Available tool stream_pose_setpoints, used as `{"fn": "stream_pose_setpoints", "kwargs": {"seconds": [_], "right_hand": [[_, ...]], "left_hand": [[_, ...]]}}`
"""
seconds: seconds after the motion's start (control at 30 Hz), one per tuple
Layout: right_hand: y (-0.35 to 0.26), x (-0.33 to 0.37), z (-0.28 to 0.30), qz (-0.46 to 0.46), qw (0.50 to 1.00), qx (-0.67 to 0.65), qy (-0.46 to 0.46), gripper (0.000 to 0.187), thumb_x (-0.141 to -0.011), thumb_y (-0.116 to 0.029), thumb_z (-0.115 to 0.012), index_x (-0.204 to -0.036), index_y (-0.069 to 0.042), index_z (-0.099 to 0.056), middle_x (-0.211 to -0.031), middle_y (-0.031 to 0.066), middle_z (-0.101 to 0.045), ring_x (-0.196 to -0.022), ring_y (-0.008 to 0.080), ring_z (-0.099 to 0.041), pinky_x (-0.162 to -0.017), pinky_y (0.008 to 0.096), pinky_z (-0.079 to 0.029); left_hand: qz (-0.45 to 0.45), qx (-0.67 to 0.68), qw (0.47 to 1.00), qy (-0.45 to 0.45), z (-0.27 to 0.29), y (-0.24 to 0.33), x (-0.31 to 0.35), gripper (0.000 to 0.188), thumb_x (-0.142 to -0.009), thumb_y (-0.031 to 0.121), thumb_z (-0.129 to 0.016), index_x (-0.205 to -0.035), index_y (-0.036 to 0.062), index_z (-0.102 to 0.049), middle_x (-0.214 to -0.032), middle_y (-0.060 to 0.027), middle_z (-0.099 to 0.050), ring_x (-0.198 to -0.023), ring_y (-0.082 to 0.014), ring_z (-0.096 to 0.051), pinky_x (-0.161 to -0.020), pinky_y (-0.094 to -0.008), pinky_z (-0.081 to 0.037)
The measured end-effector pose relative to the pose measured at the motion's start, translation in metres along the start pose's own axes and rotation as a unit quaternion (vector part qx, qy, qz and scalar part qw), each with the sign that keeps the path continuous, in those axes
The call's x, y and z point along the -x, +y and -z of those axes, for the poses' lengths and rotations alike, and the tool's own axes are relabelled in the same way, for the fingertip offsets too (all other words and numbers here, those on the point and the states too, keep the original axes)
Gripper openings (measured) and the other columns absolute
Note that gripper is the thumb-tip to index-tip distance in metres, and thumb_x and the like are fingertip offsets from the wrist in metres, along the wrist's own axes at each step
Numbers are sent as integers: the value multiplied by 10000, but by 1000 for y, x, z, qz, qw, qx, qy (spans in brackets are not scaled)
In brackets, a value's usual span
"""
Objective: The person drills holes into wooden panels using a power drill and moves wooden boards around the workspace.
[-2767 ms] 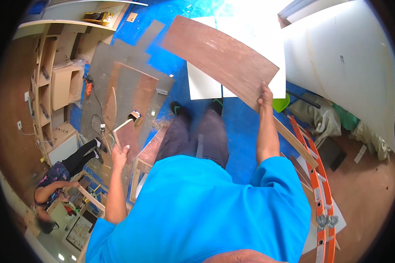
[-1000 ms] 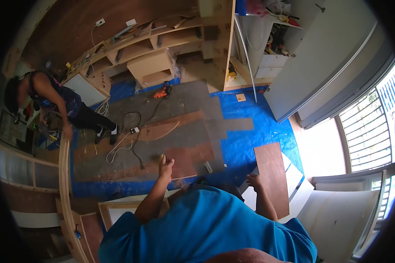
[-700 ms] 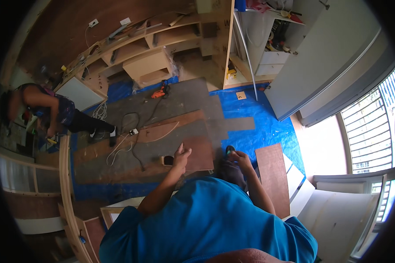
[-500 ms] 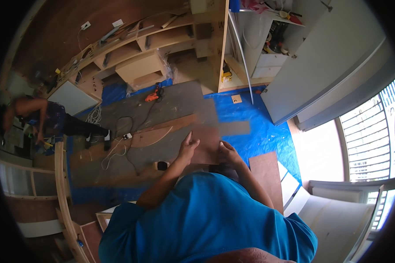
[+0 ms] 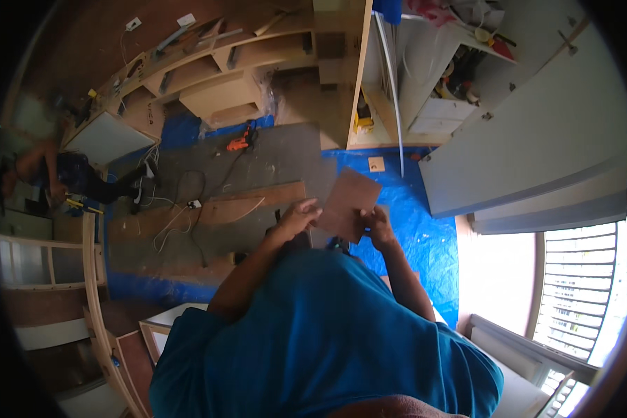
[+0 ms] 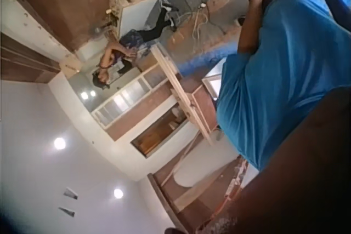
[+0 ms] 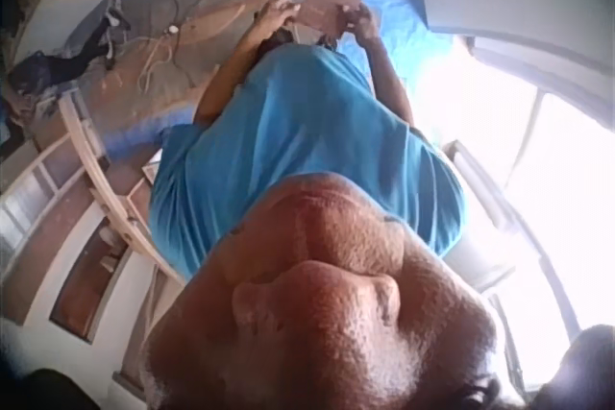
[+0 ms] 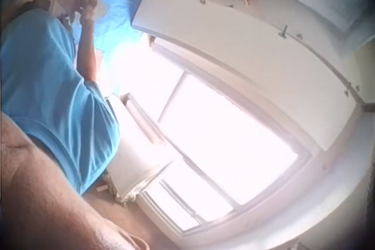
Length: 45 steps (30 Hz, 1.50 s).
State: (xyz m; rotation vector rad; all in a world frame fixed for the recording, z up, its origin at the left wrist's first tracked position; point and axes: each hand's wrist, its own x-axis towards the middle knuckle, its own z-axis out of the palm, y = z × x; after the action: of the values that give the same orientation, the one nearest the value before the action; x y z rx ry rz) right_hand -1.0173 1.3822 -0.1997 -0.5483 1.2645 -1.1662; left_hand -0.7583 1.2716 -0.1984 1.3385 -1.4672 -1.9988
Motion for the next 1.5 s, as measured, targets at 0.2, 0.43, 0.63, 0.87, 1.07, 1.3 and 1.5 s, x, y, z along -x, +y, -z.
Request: {"fn": "stream_pose_setpoints", "kwargs": {"seconds": [0.2, 0.43, 0.63, 0.87, 1.07, 1.3, 1.5], "right_hand": [[15, -45, 26, -74, 994, -45, 65, 413, -931, -323, -661, -1266, -136, -507, -1217, 93, -579, -1090, 288, -591, -847, 474, -504], [20, -90, 39, -129, 972, -88, 177, 458, -918, -313, -683, -1295, -145, -484, -1212, 97, -600, -1061, 295, -611, -845, 473, -510], [-13, -172, -22, -137, 965, -35, 222, 495, -913, -323, -689, -1310, -131, -462, -1166, 109, -618, -1009, 276, -635, -793, 435, -526], [-111, -264, -161, -34, 984, 14, 175, 433, -947, -242, -646, -1347, -160, -502, -1126, 32, -630, -979, 155, -610, -760, 371, -529], [-154, -363, -214, 107, 983, 21, 146, 609, -966, -172, -628, -1481, 12, -360, -1269, 141, -607, -1149, 160, -564, -947, 307, -477], [-229, -476, -222, 239, 966, 39, 93, 535, -1001, -246, -549, -1453, 10, -421, -1391, 151, -541, -1273, 225, -510, -1072, 342, -394], [-300, -607, -181, 137, 979, 82, 124, 559, -979, -300, -587, -1431, 2, -461, -1412, 191, -510, -1308, 232, -476, -1075, 333, -389]], "left_hand": [[21, 35, 983, 178, 79, -34, -9, 158, -883, 134, -700, -876, 38, -575, -764, -46, -624, -598, -107, -584, -549, -263, -476], [98, 18, 991, 84, 171, -39, -64, 157, -914, 186, -674, -951, 40, -629, -765, -34, -639, -614, -126, -612, -587, -286, -515], [108, -8, 993, 47, 239, -12, -124, 140, -964, 137, -582, -1012, 15, -633, -781, -65, -640, -689, -130, -633, -636, -298, -548], [109, 49, 991, 58, 367, 24, -185, 151, -932, 129, -589, -1033, 27, -636, -803, -50, -637, -714, -133, -621, -641, -304, -543], [0, -69, 997, -37, 454, 103, -248, 215, -951, 225, -620, -1069, 48, -647, -932, -15, -666, -737, -101, -631, -626, -262, -507], [-46, 31, 997, -59, 392, 244, -301, 499, -994, 244, -581, -1419, 40, -420, -1199, -99, -627, -813, -149, -683, -649, -253, -519], [-54, 56, 993, -92, 350, 322, -437, 668, -991, 271, -583, -1519, 68, -229, -1240, -122, -571, -827, -182, -688, -642, -278, -543]]}}
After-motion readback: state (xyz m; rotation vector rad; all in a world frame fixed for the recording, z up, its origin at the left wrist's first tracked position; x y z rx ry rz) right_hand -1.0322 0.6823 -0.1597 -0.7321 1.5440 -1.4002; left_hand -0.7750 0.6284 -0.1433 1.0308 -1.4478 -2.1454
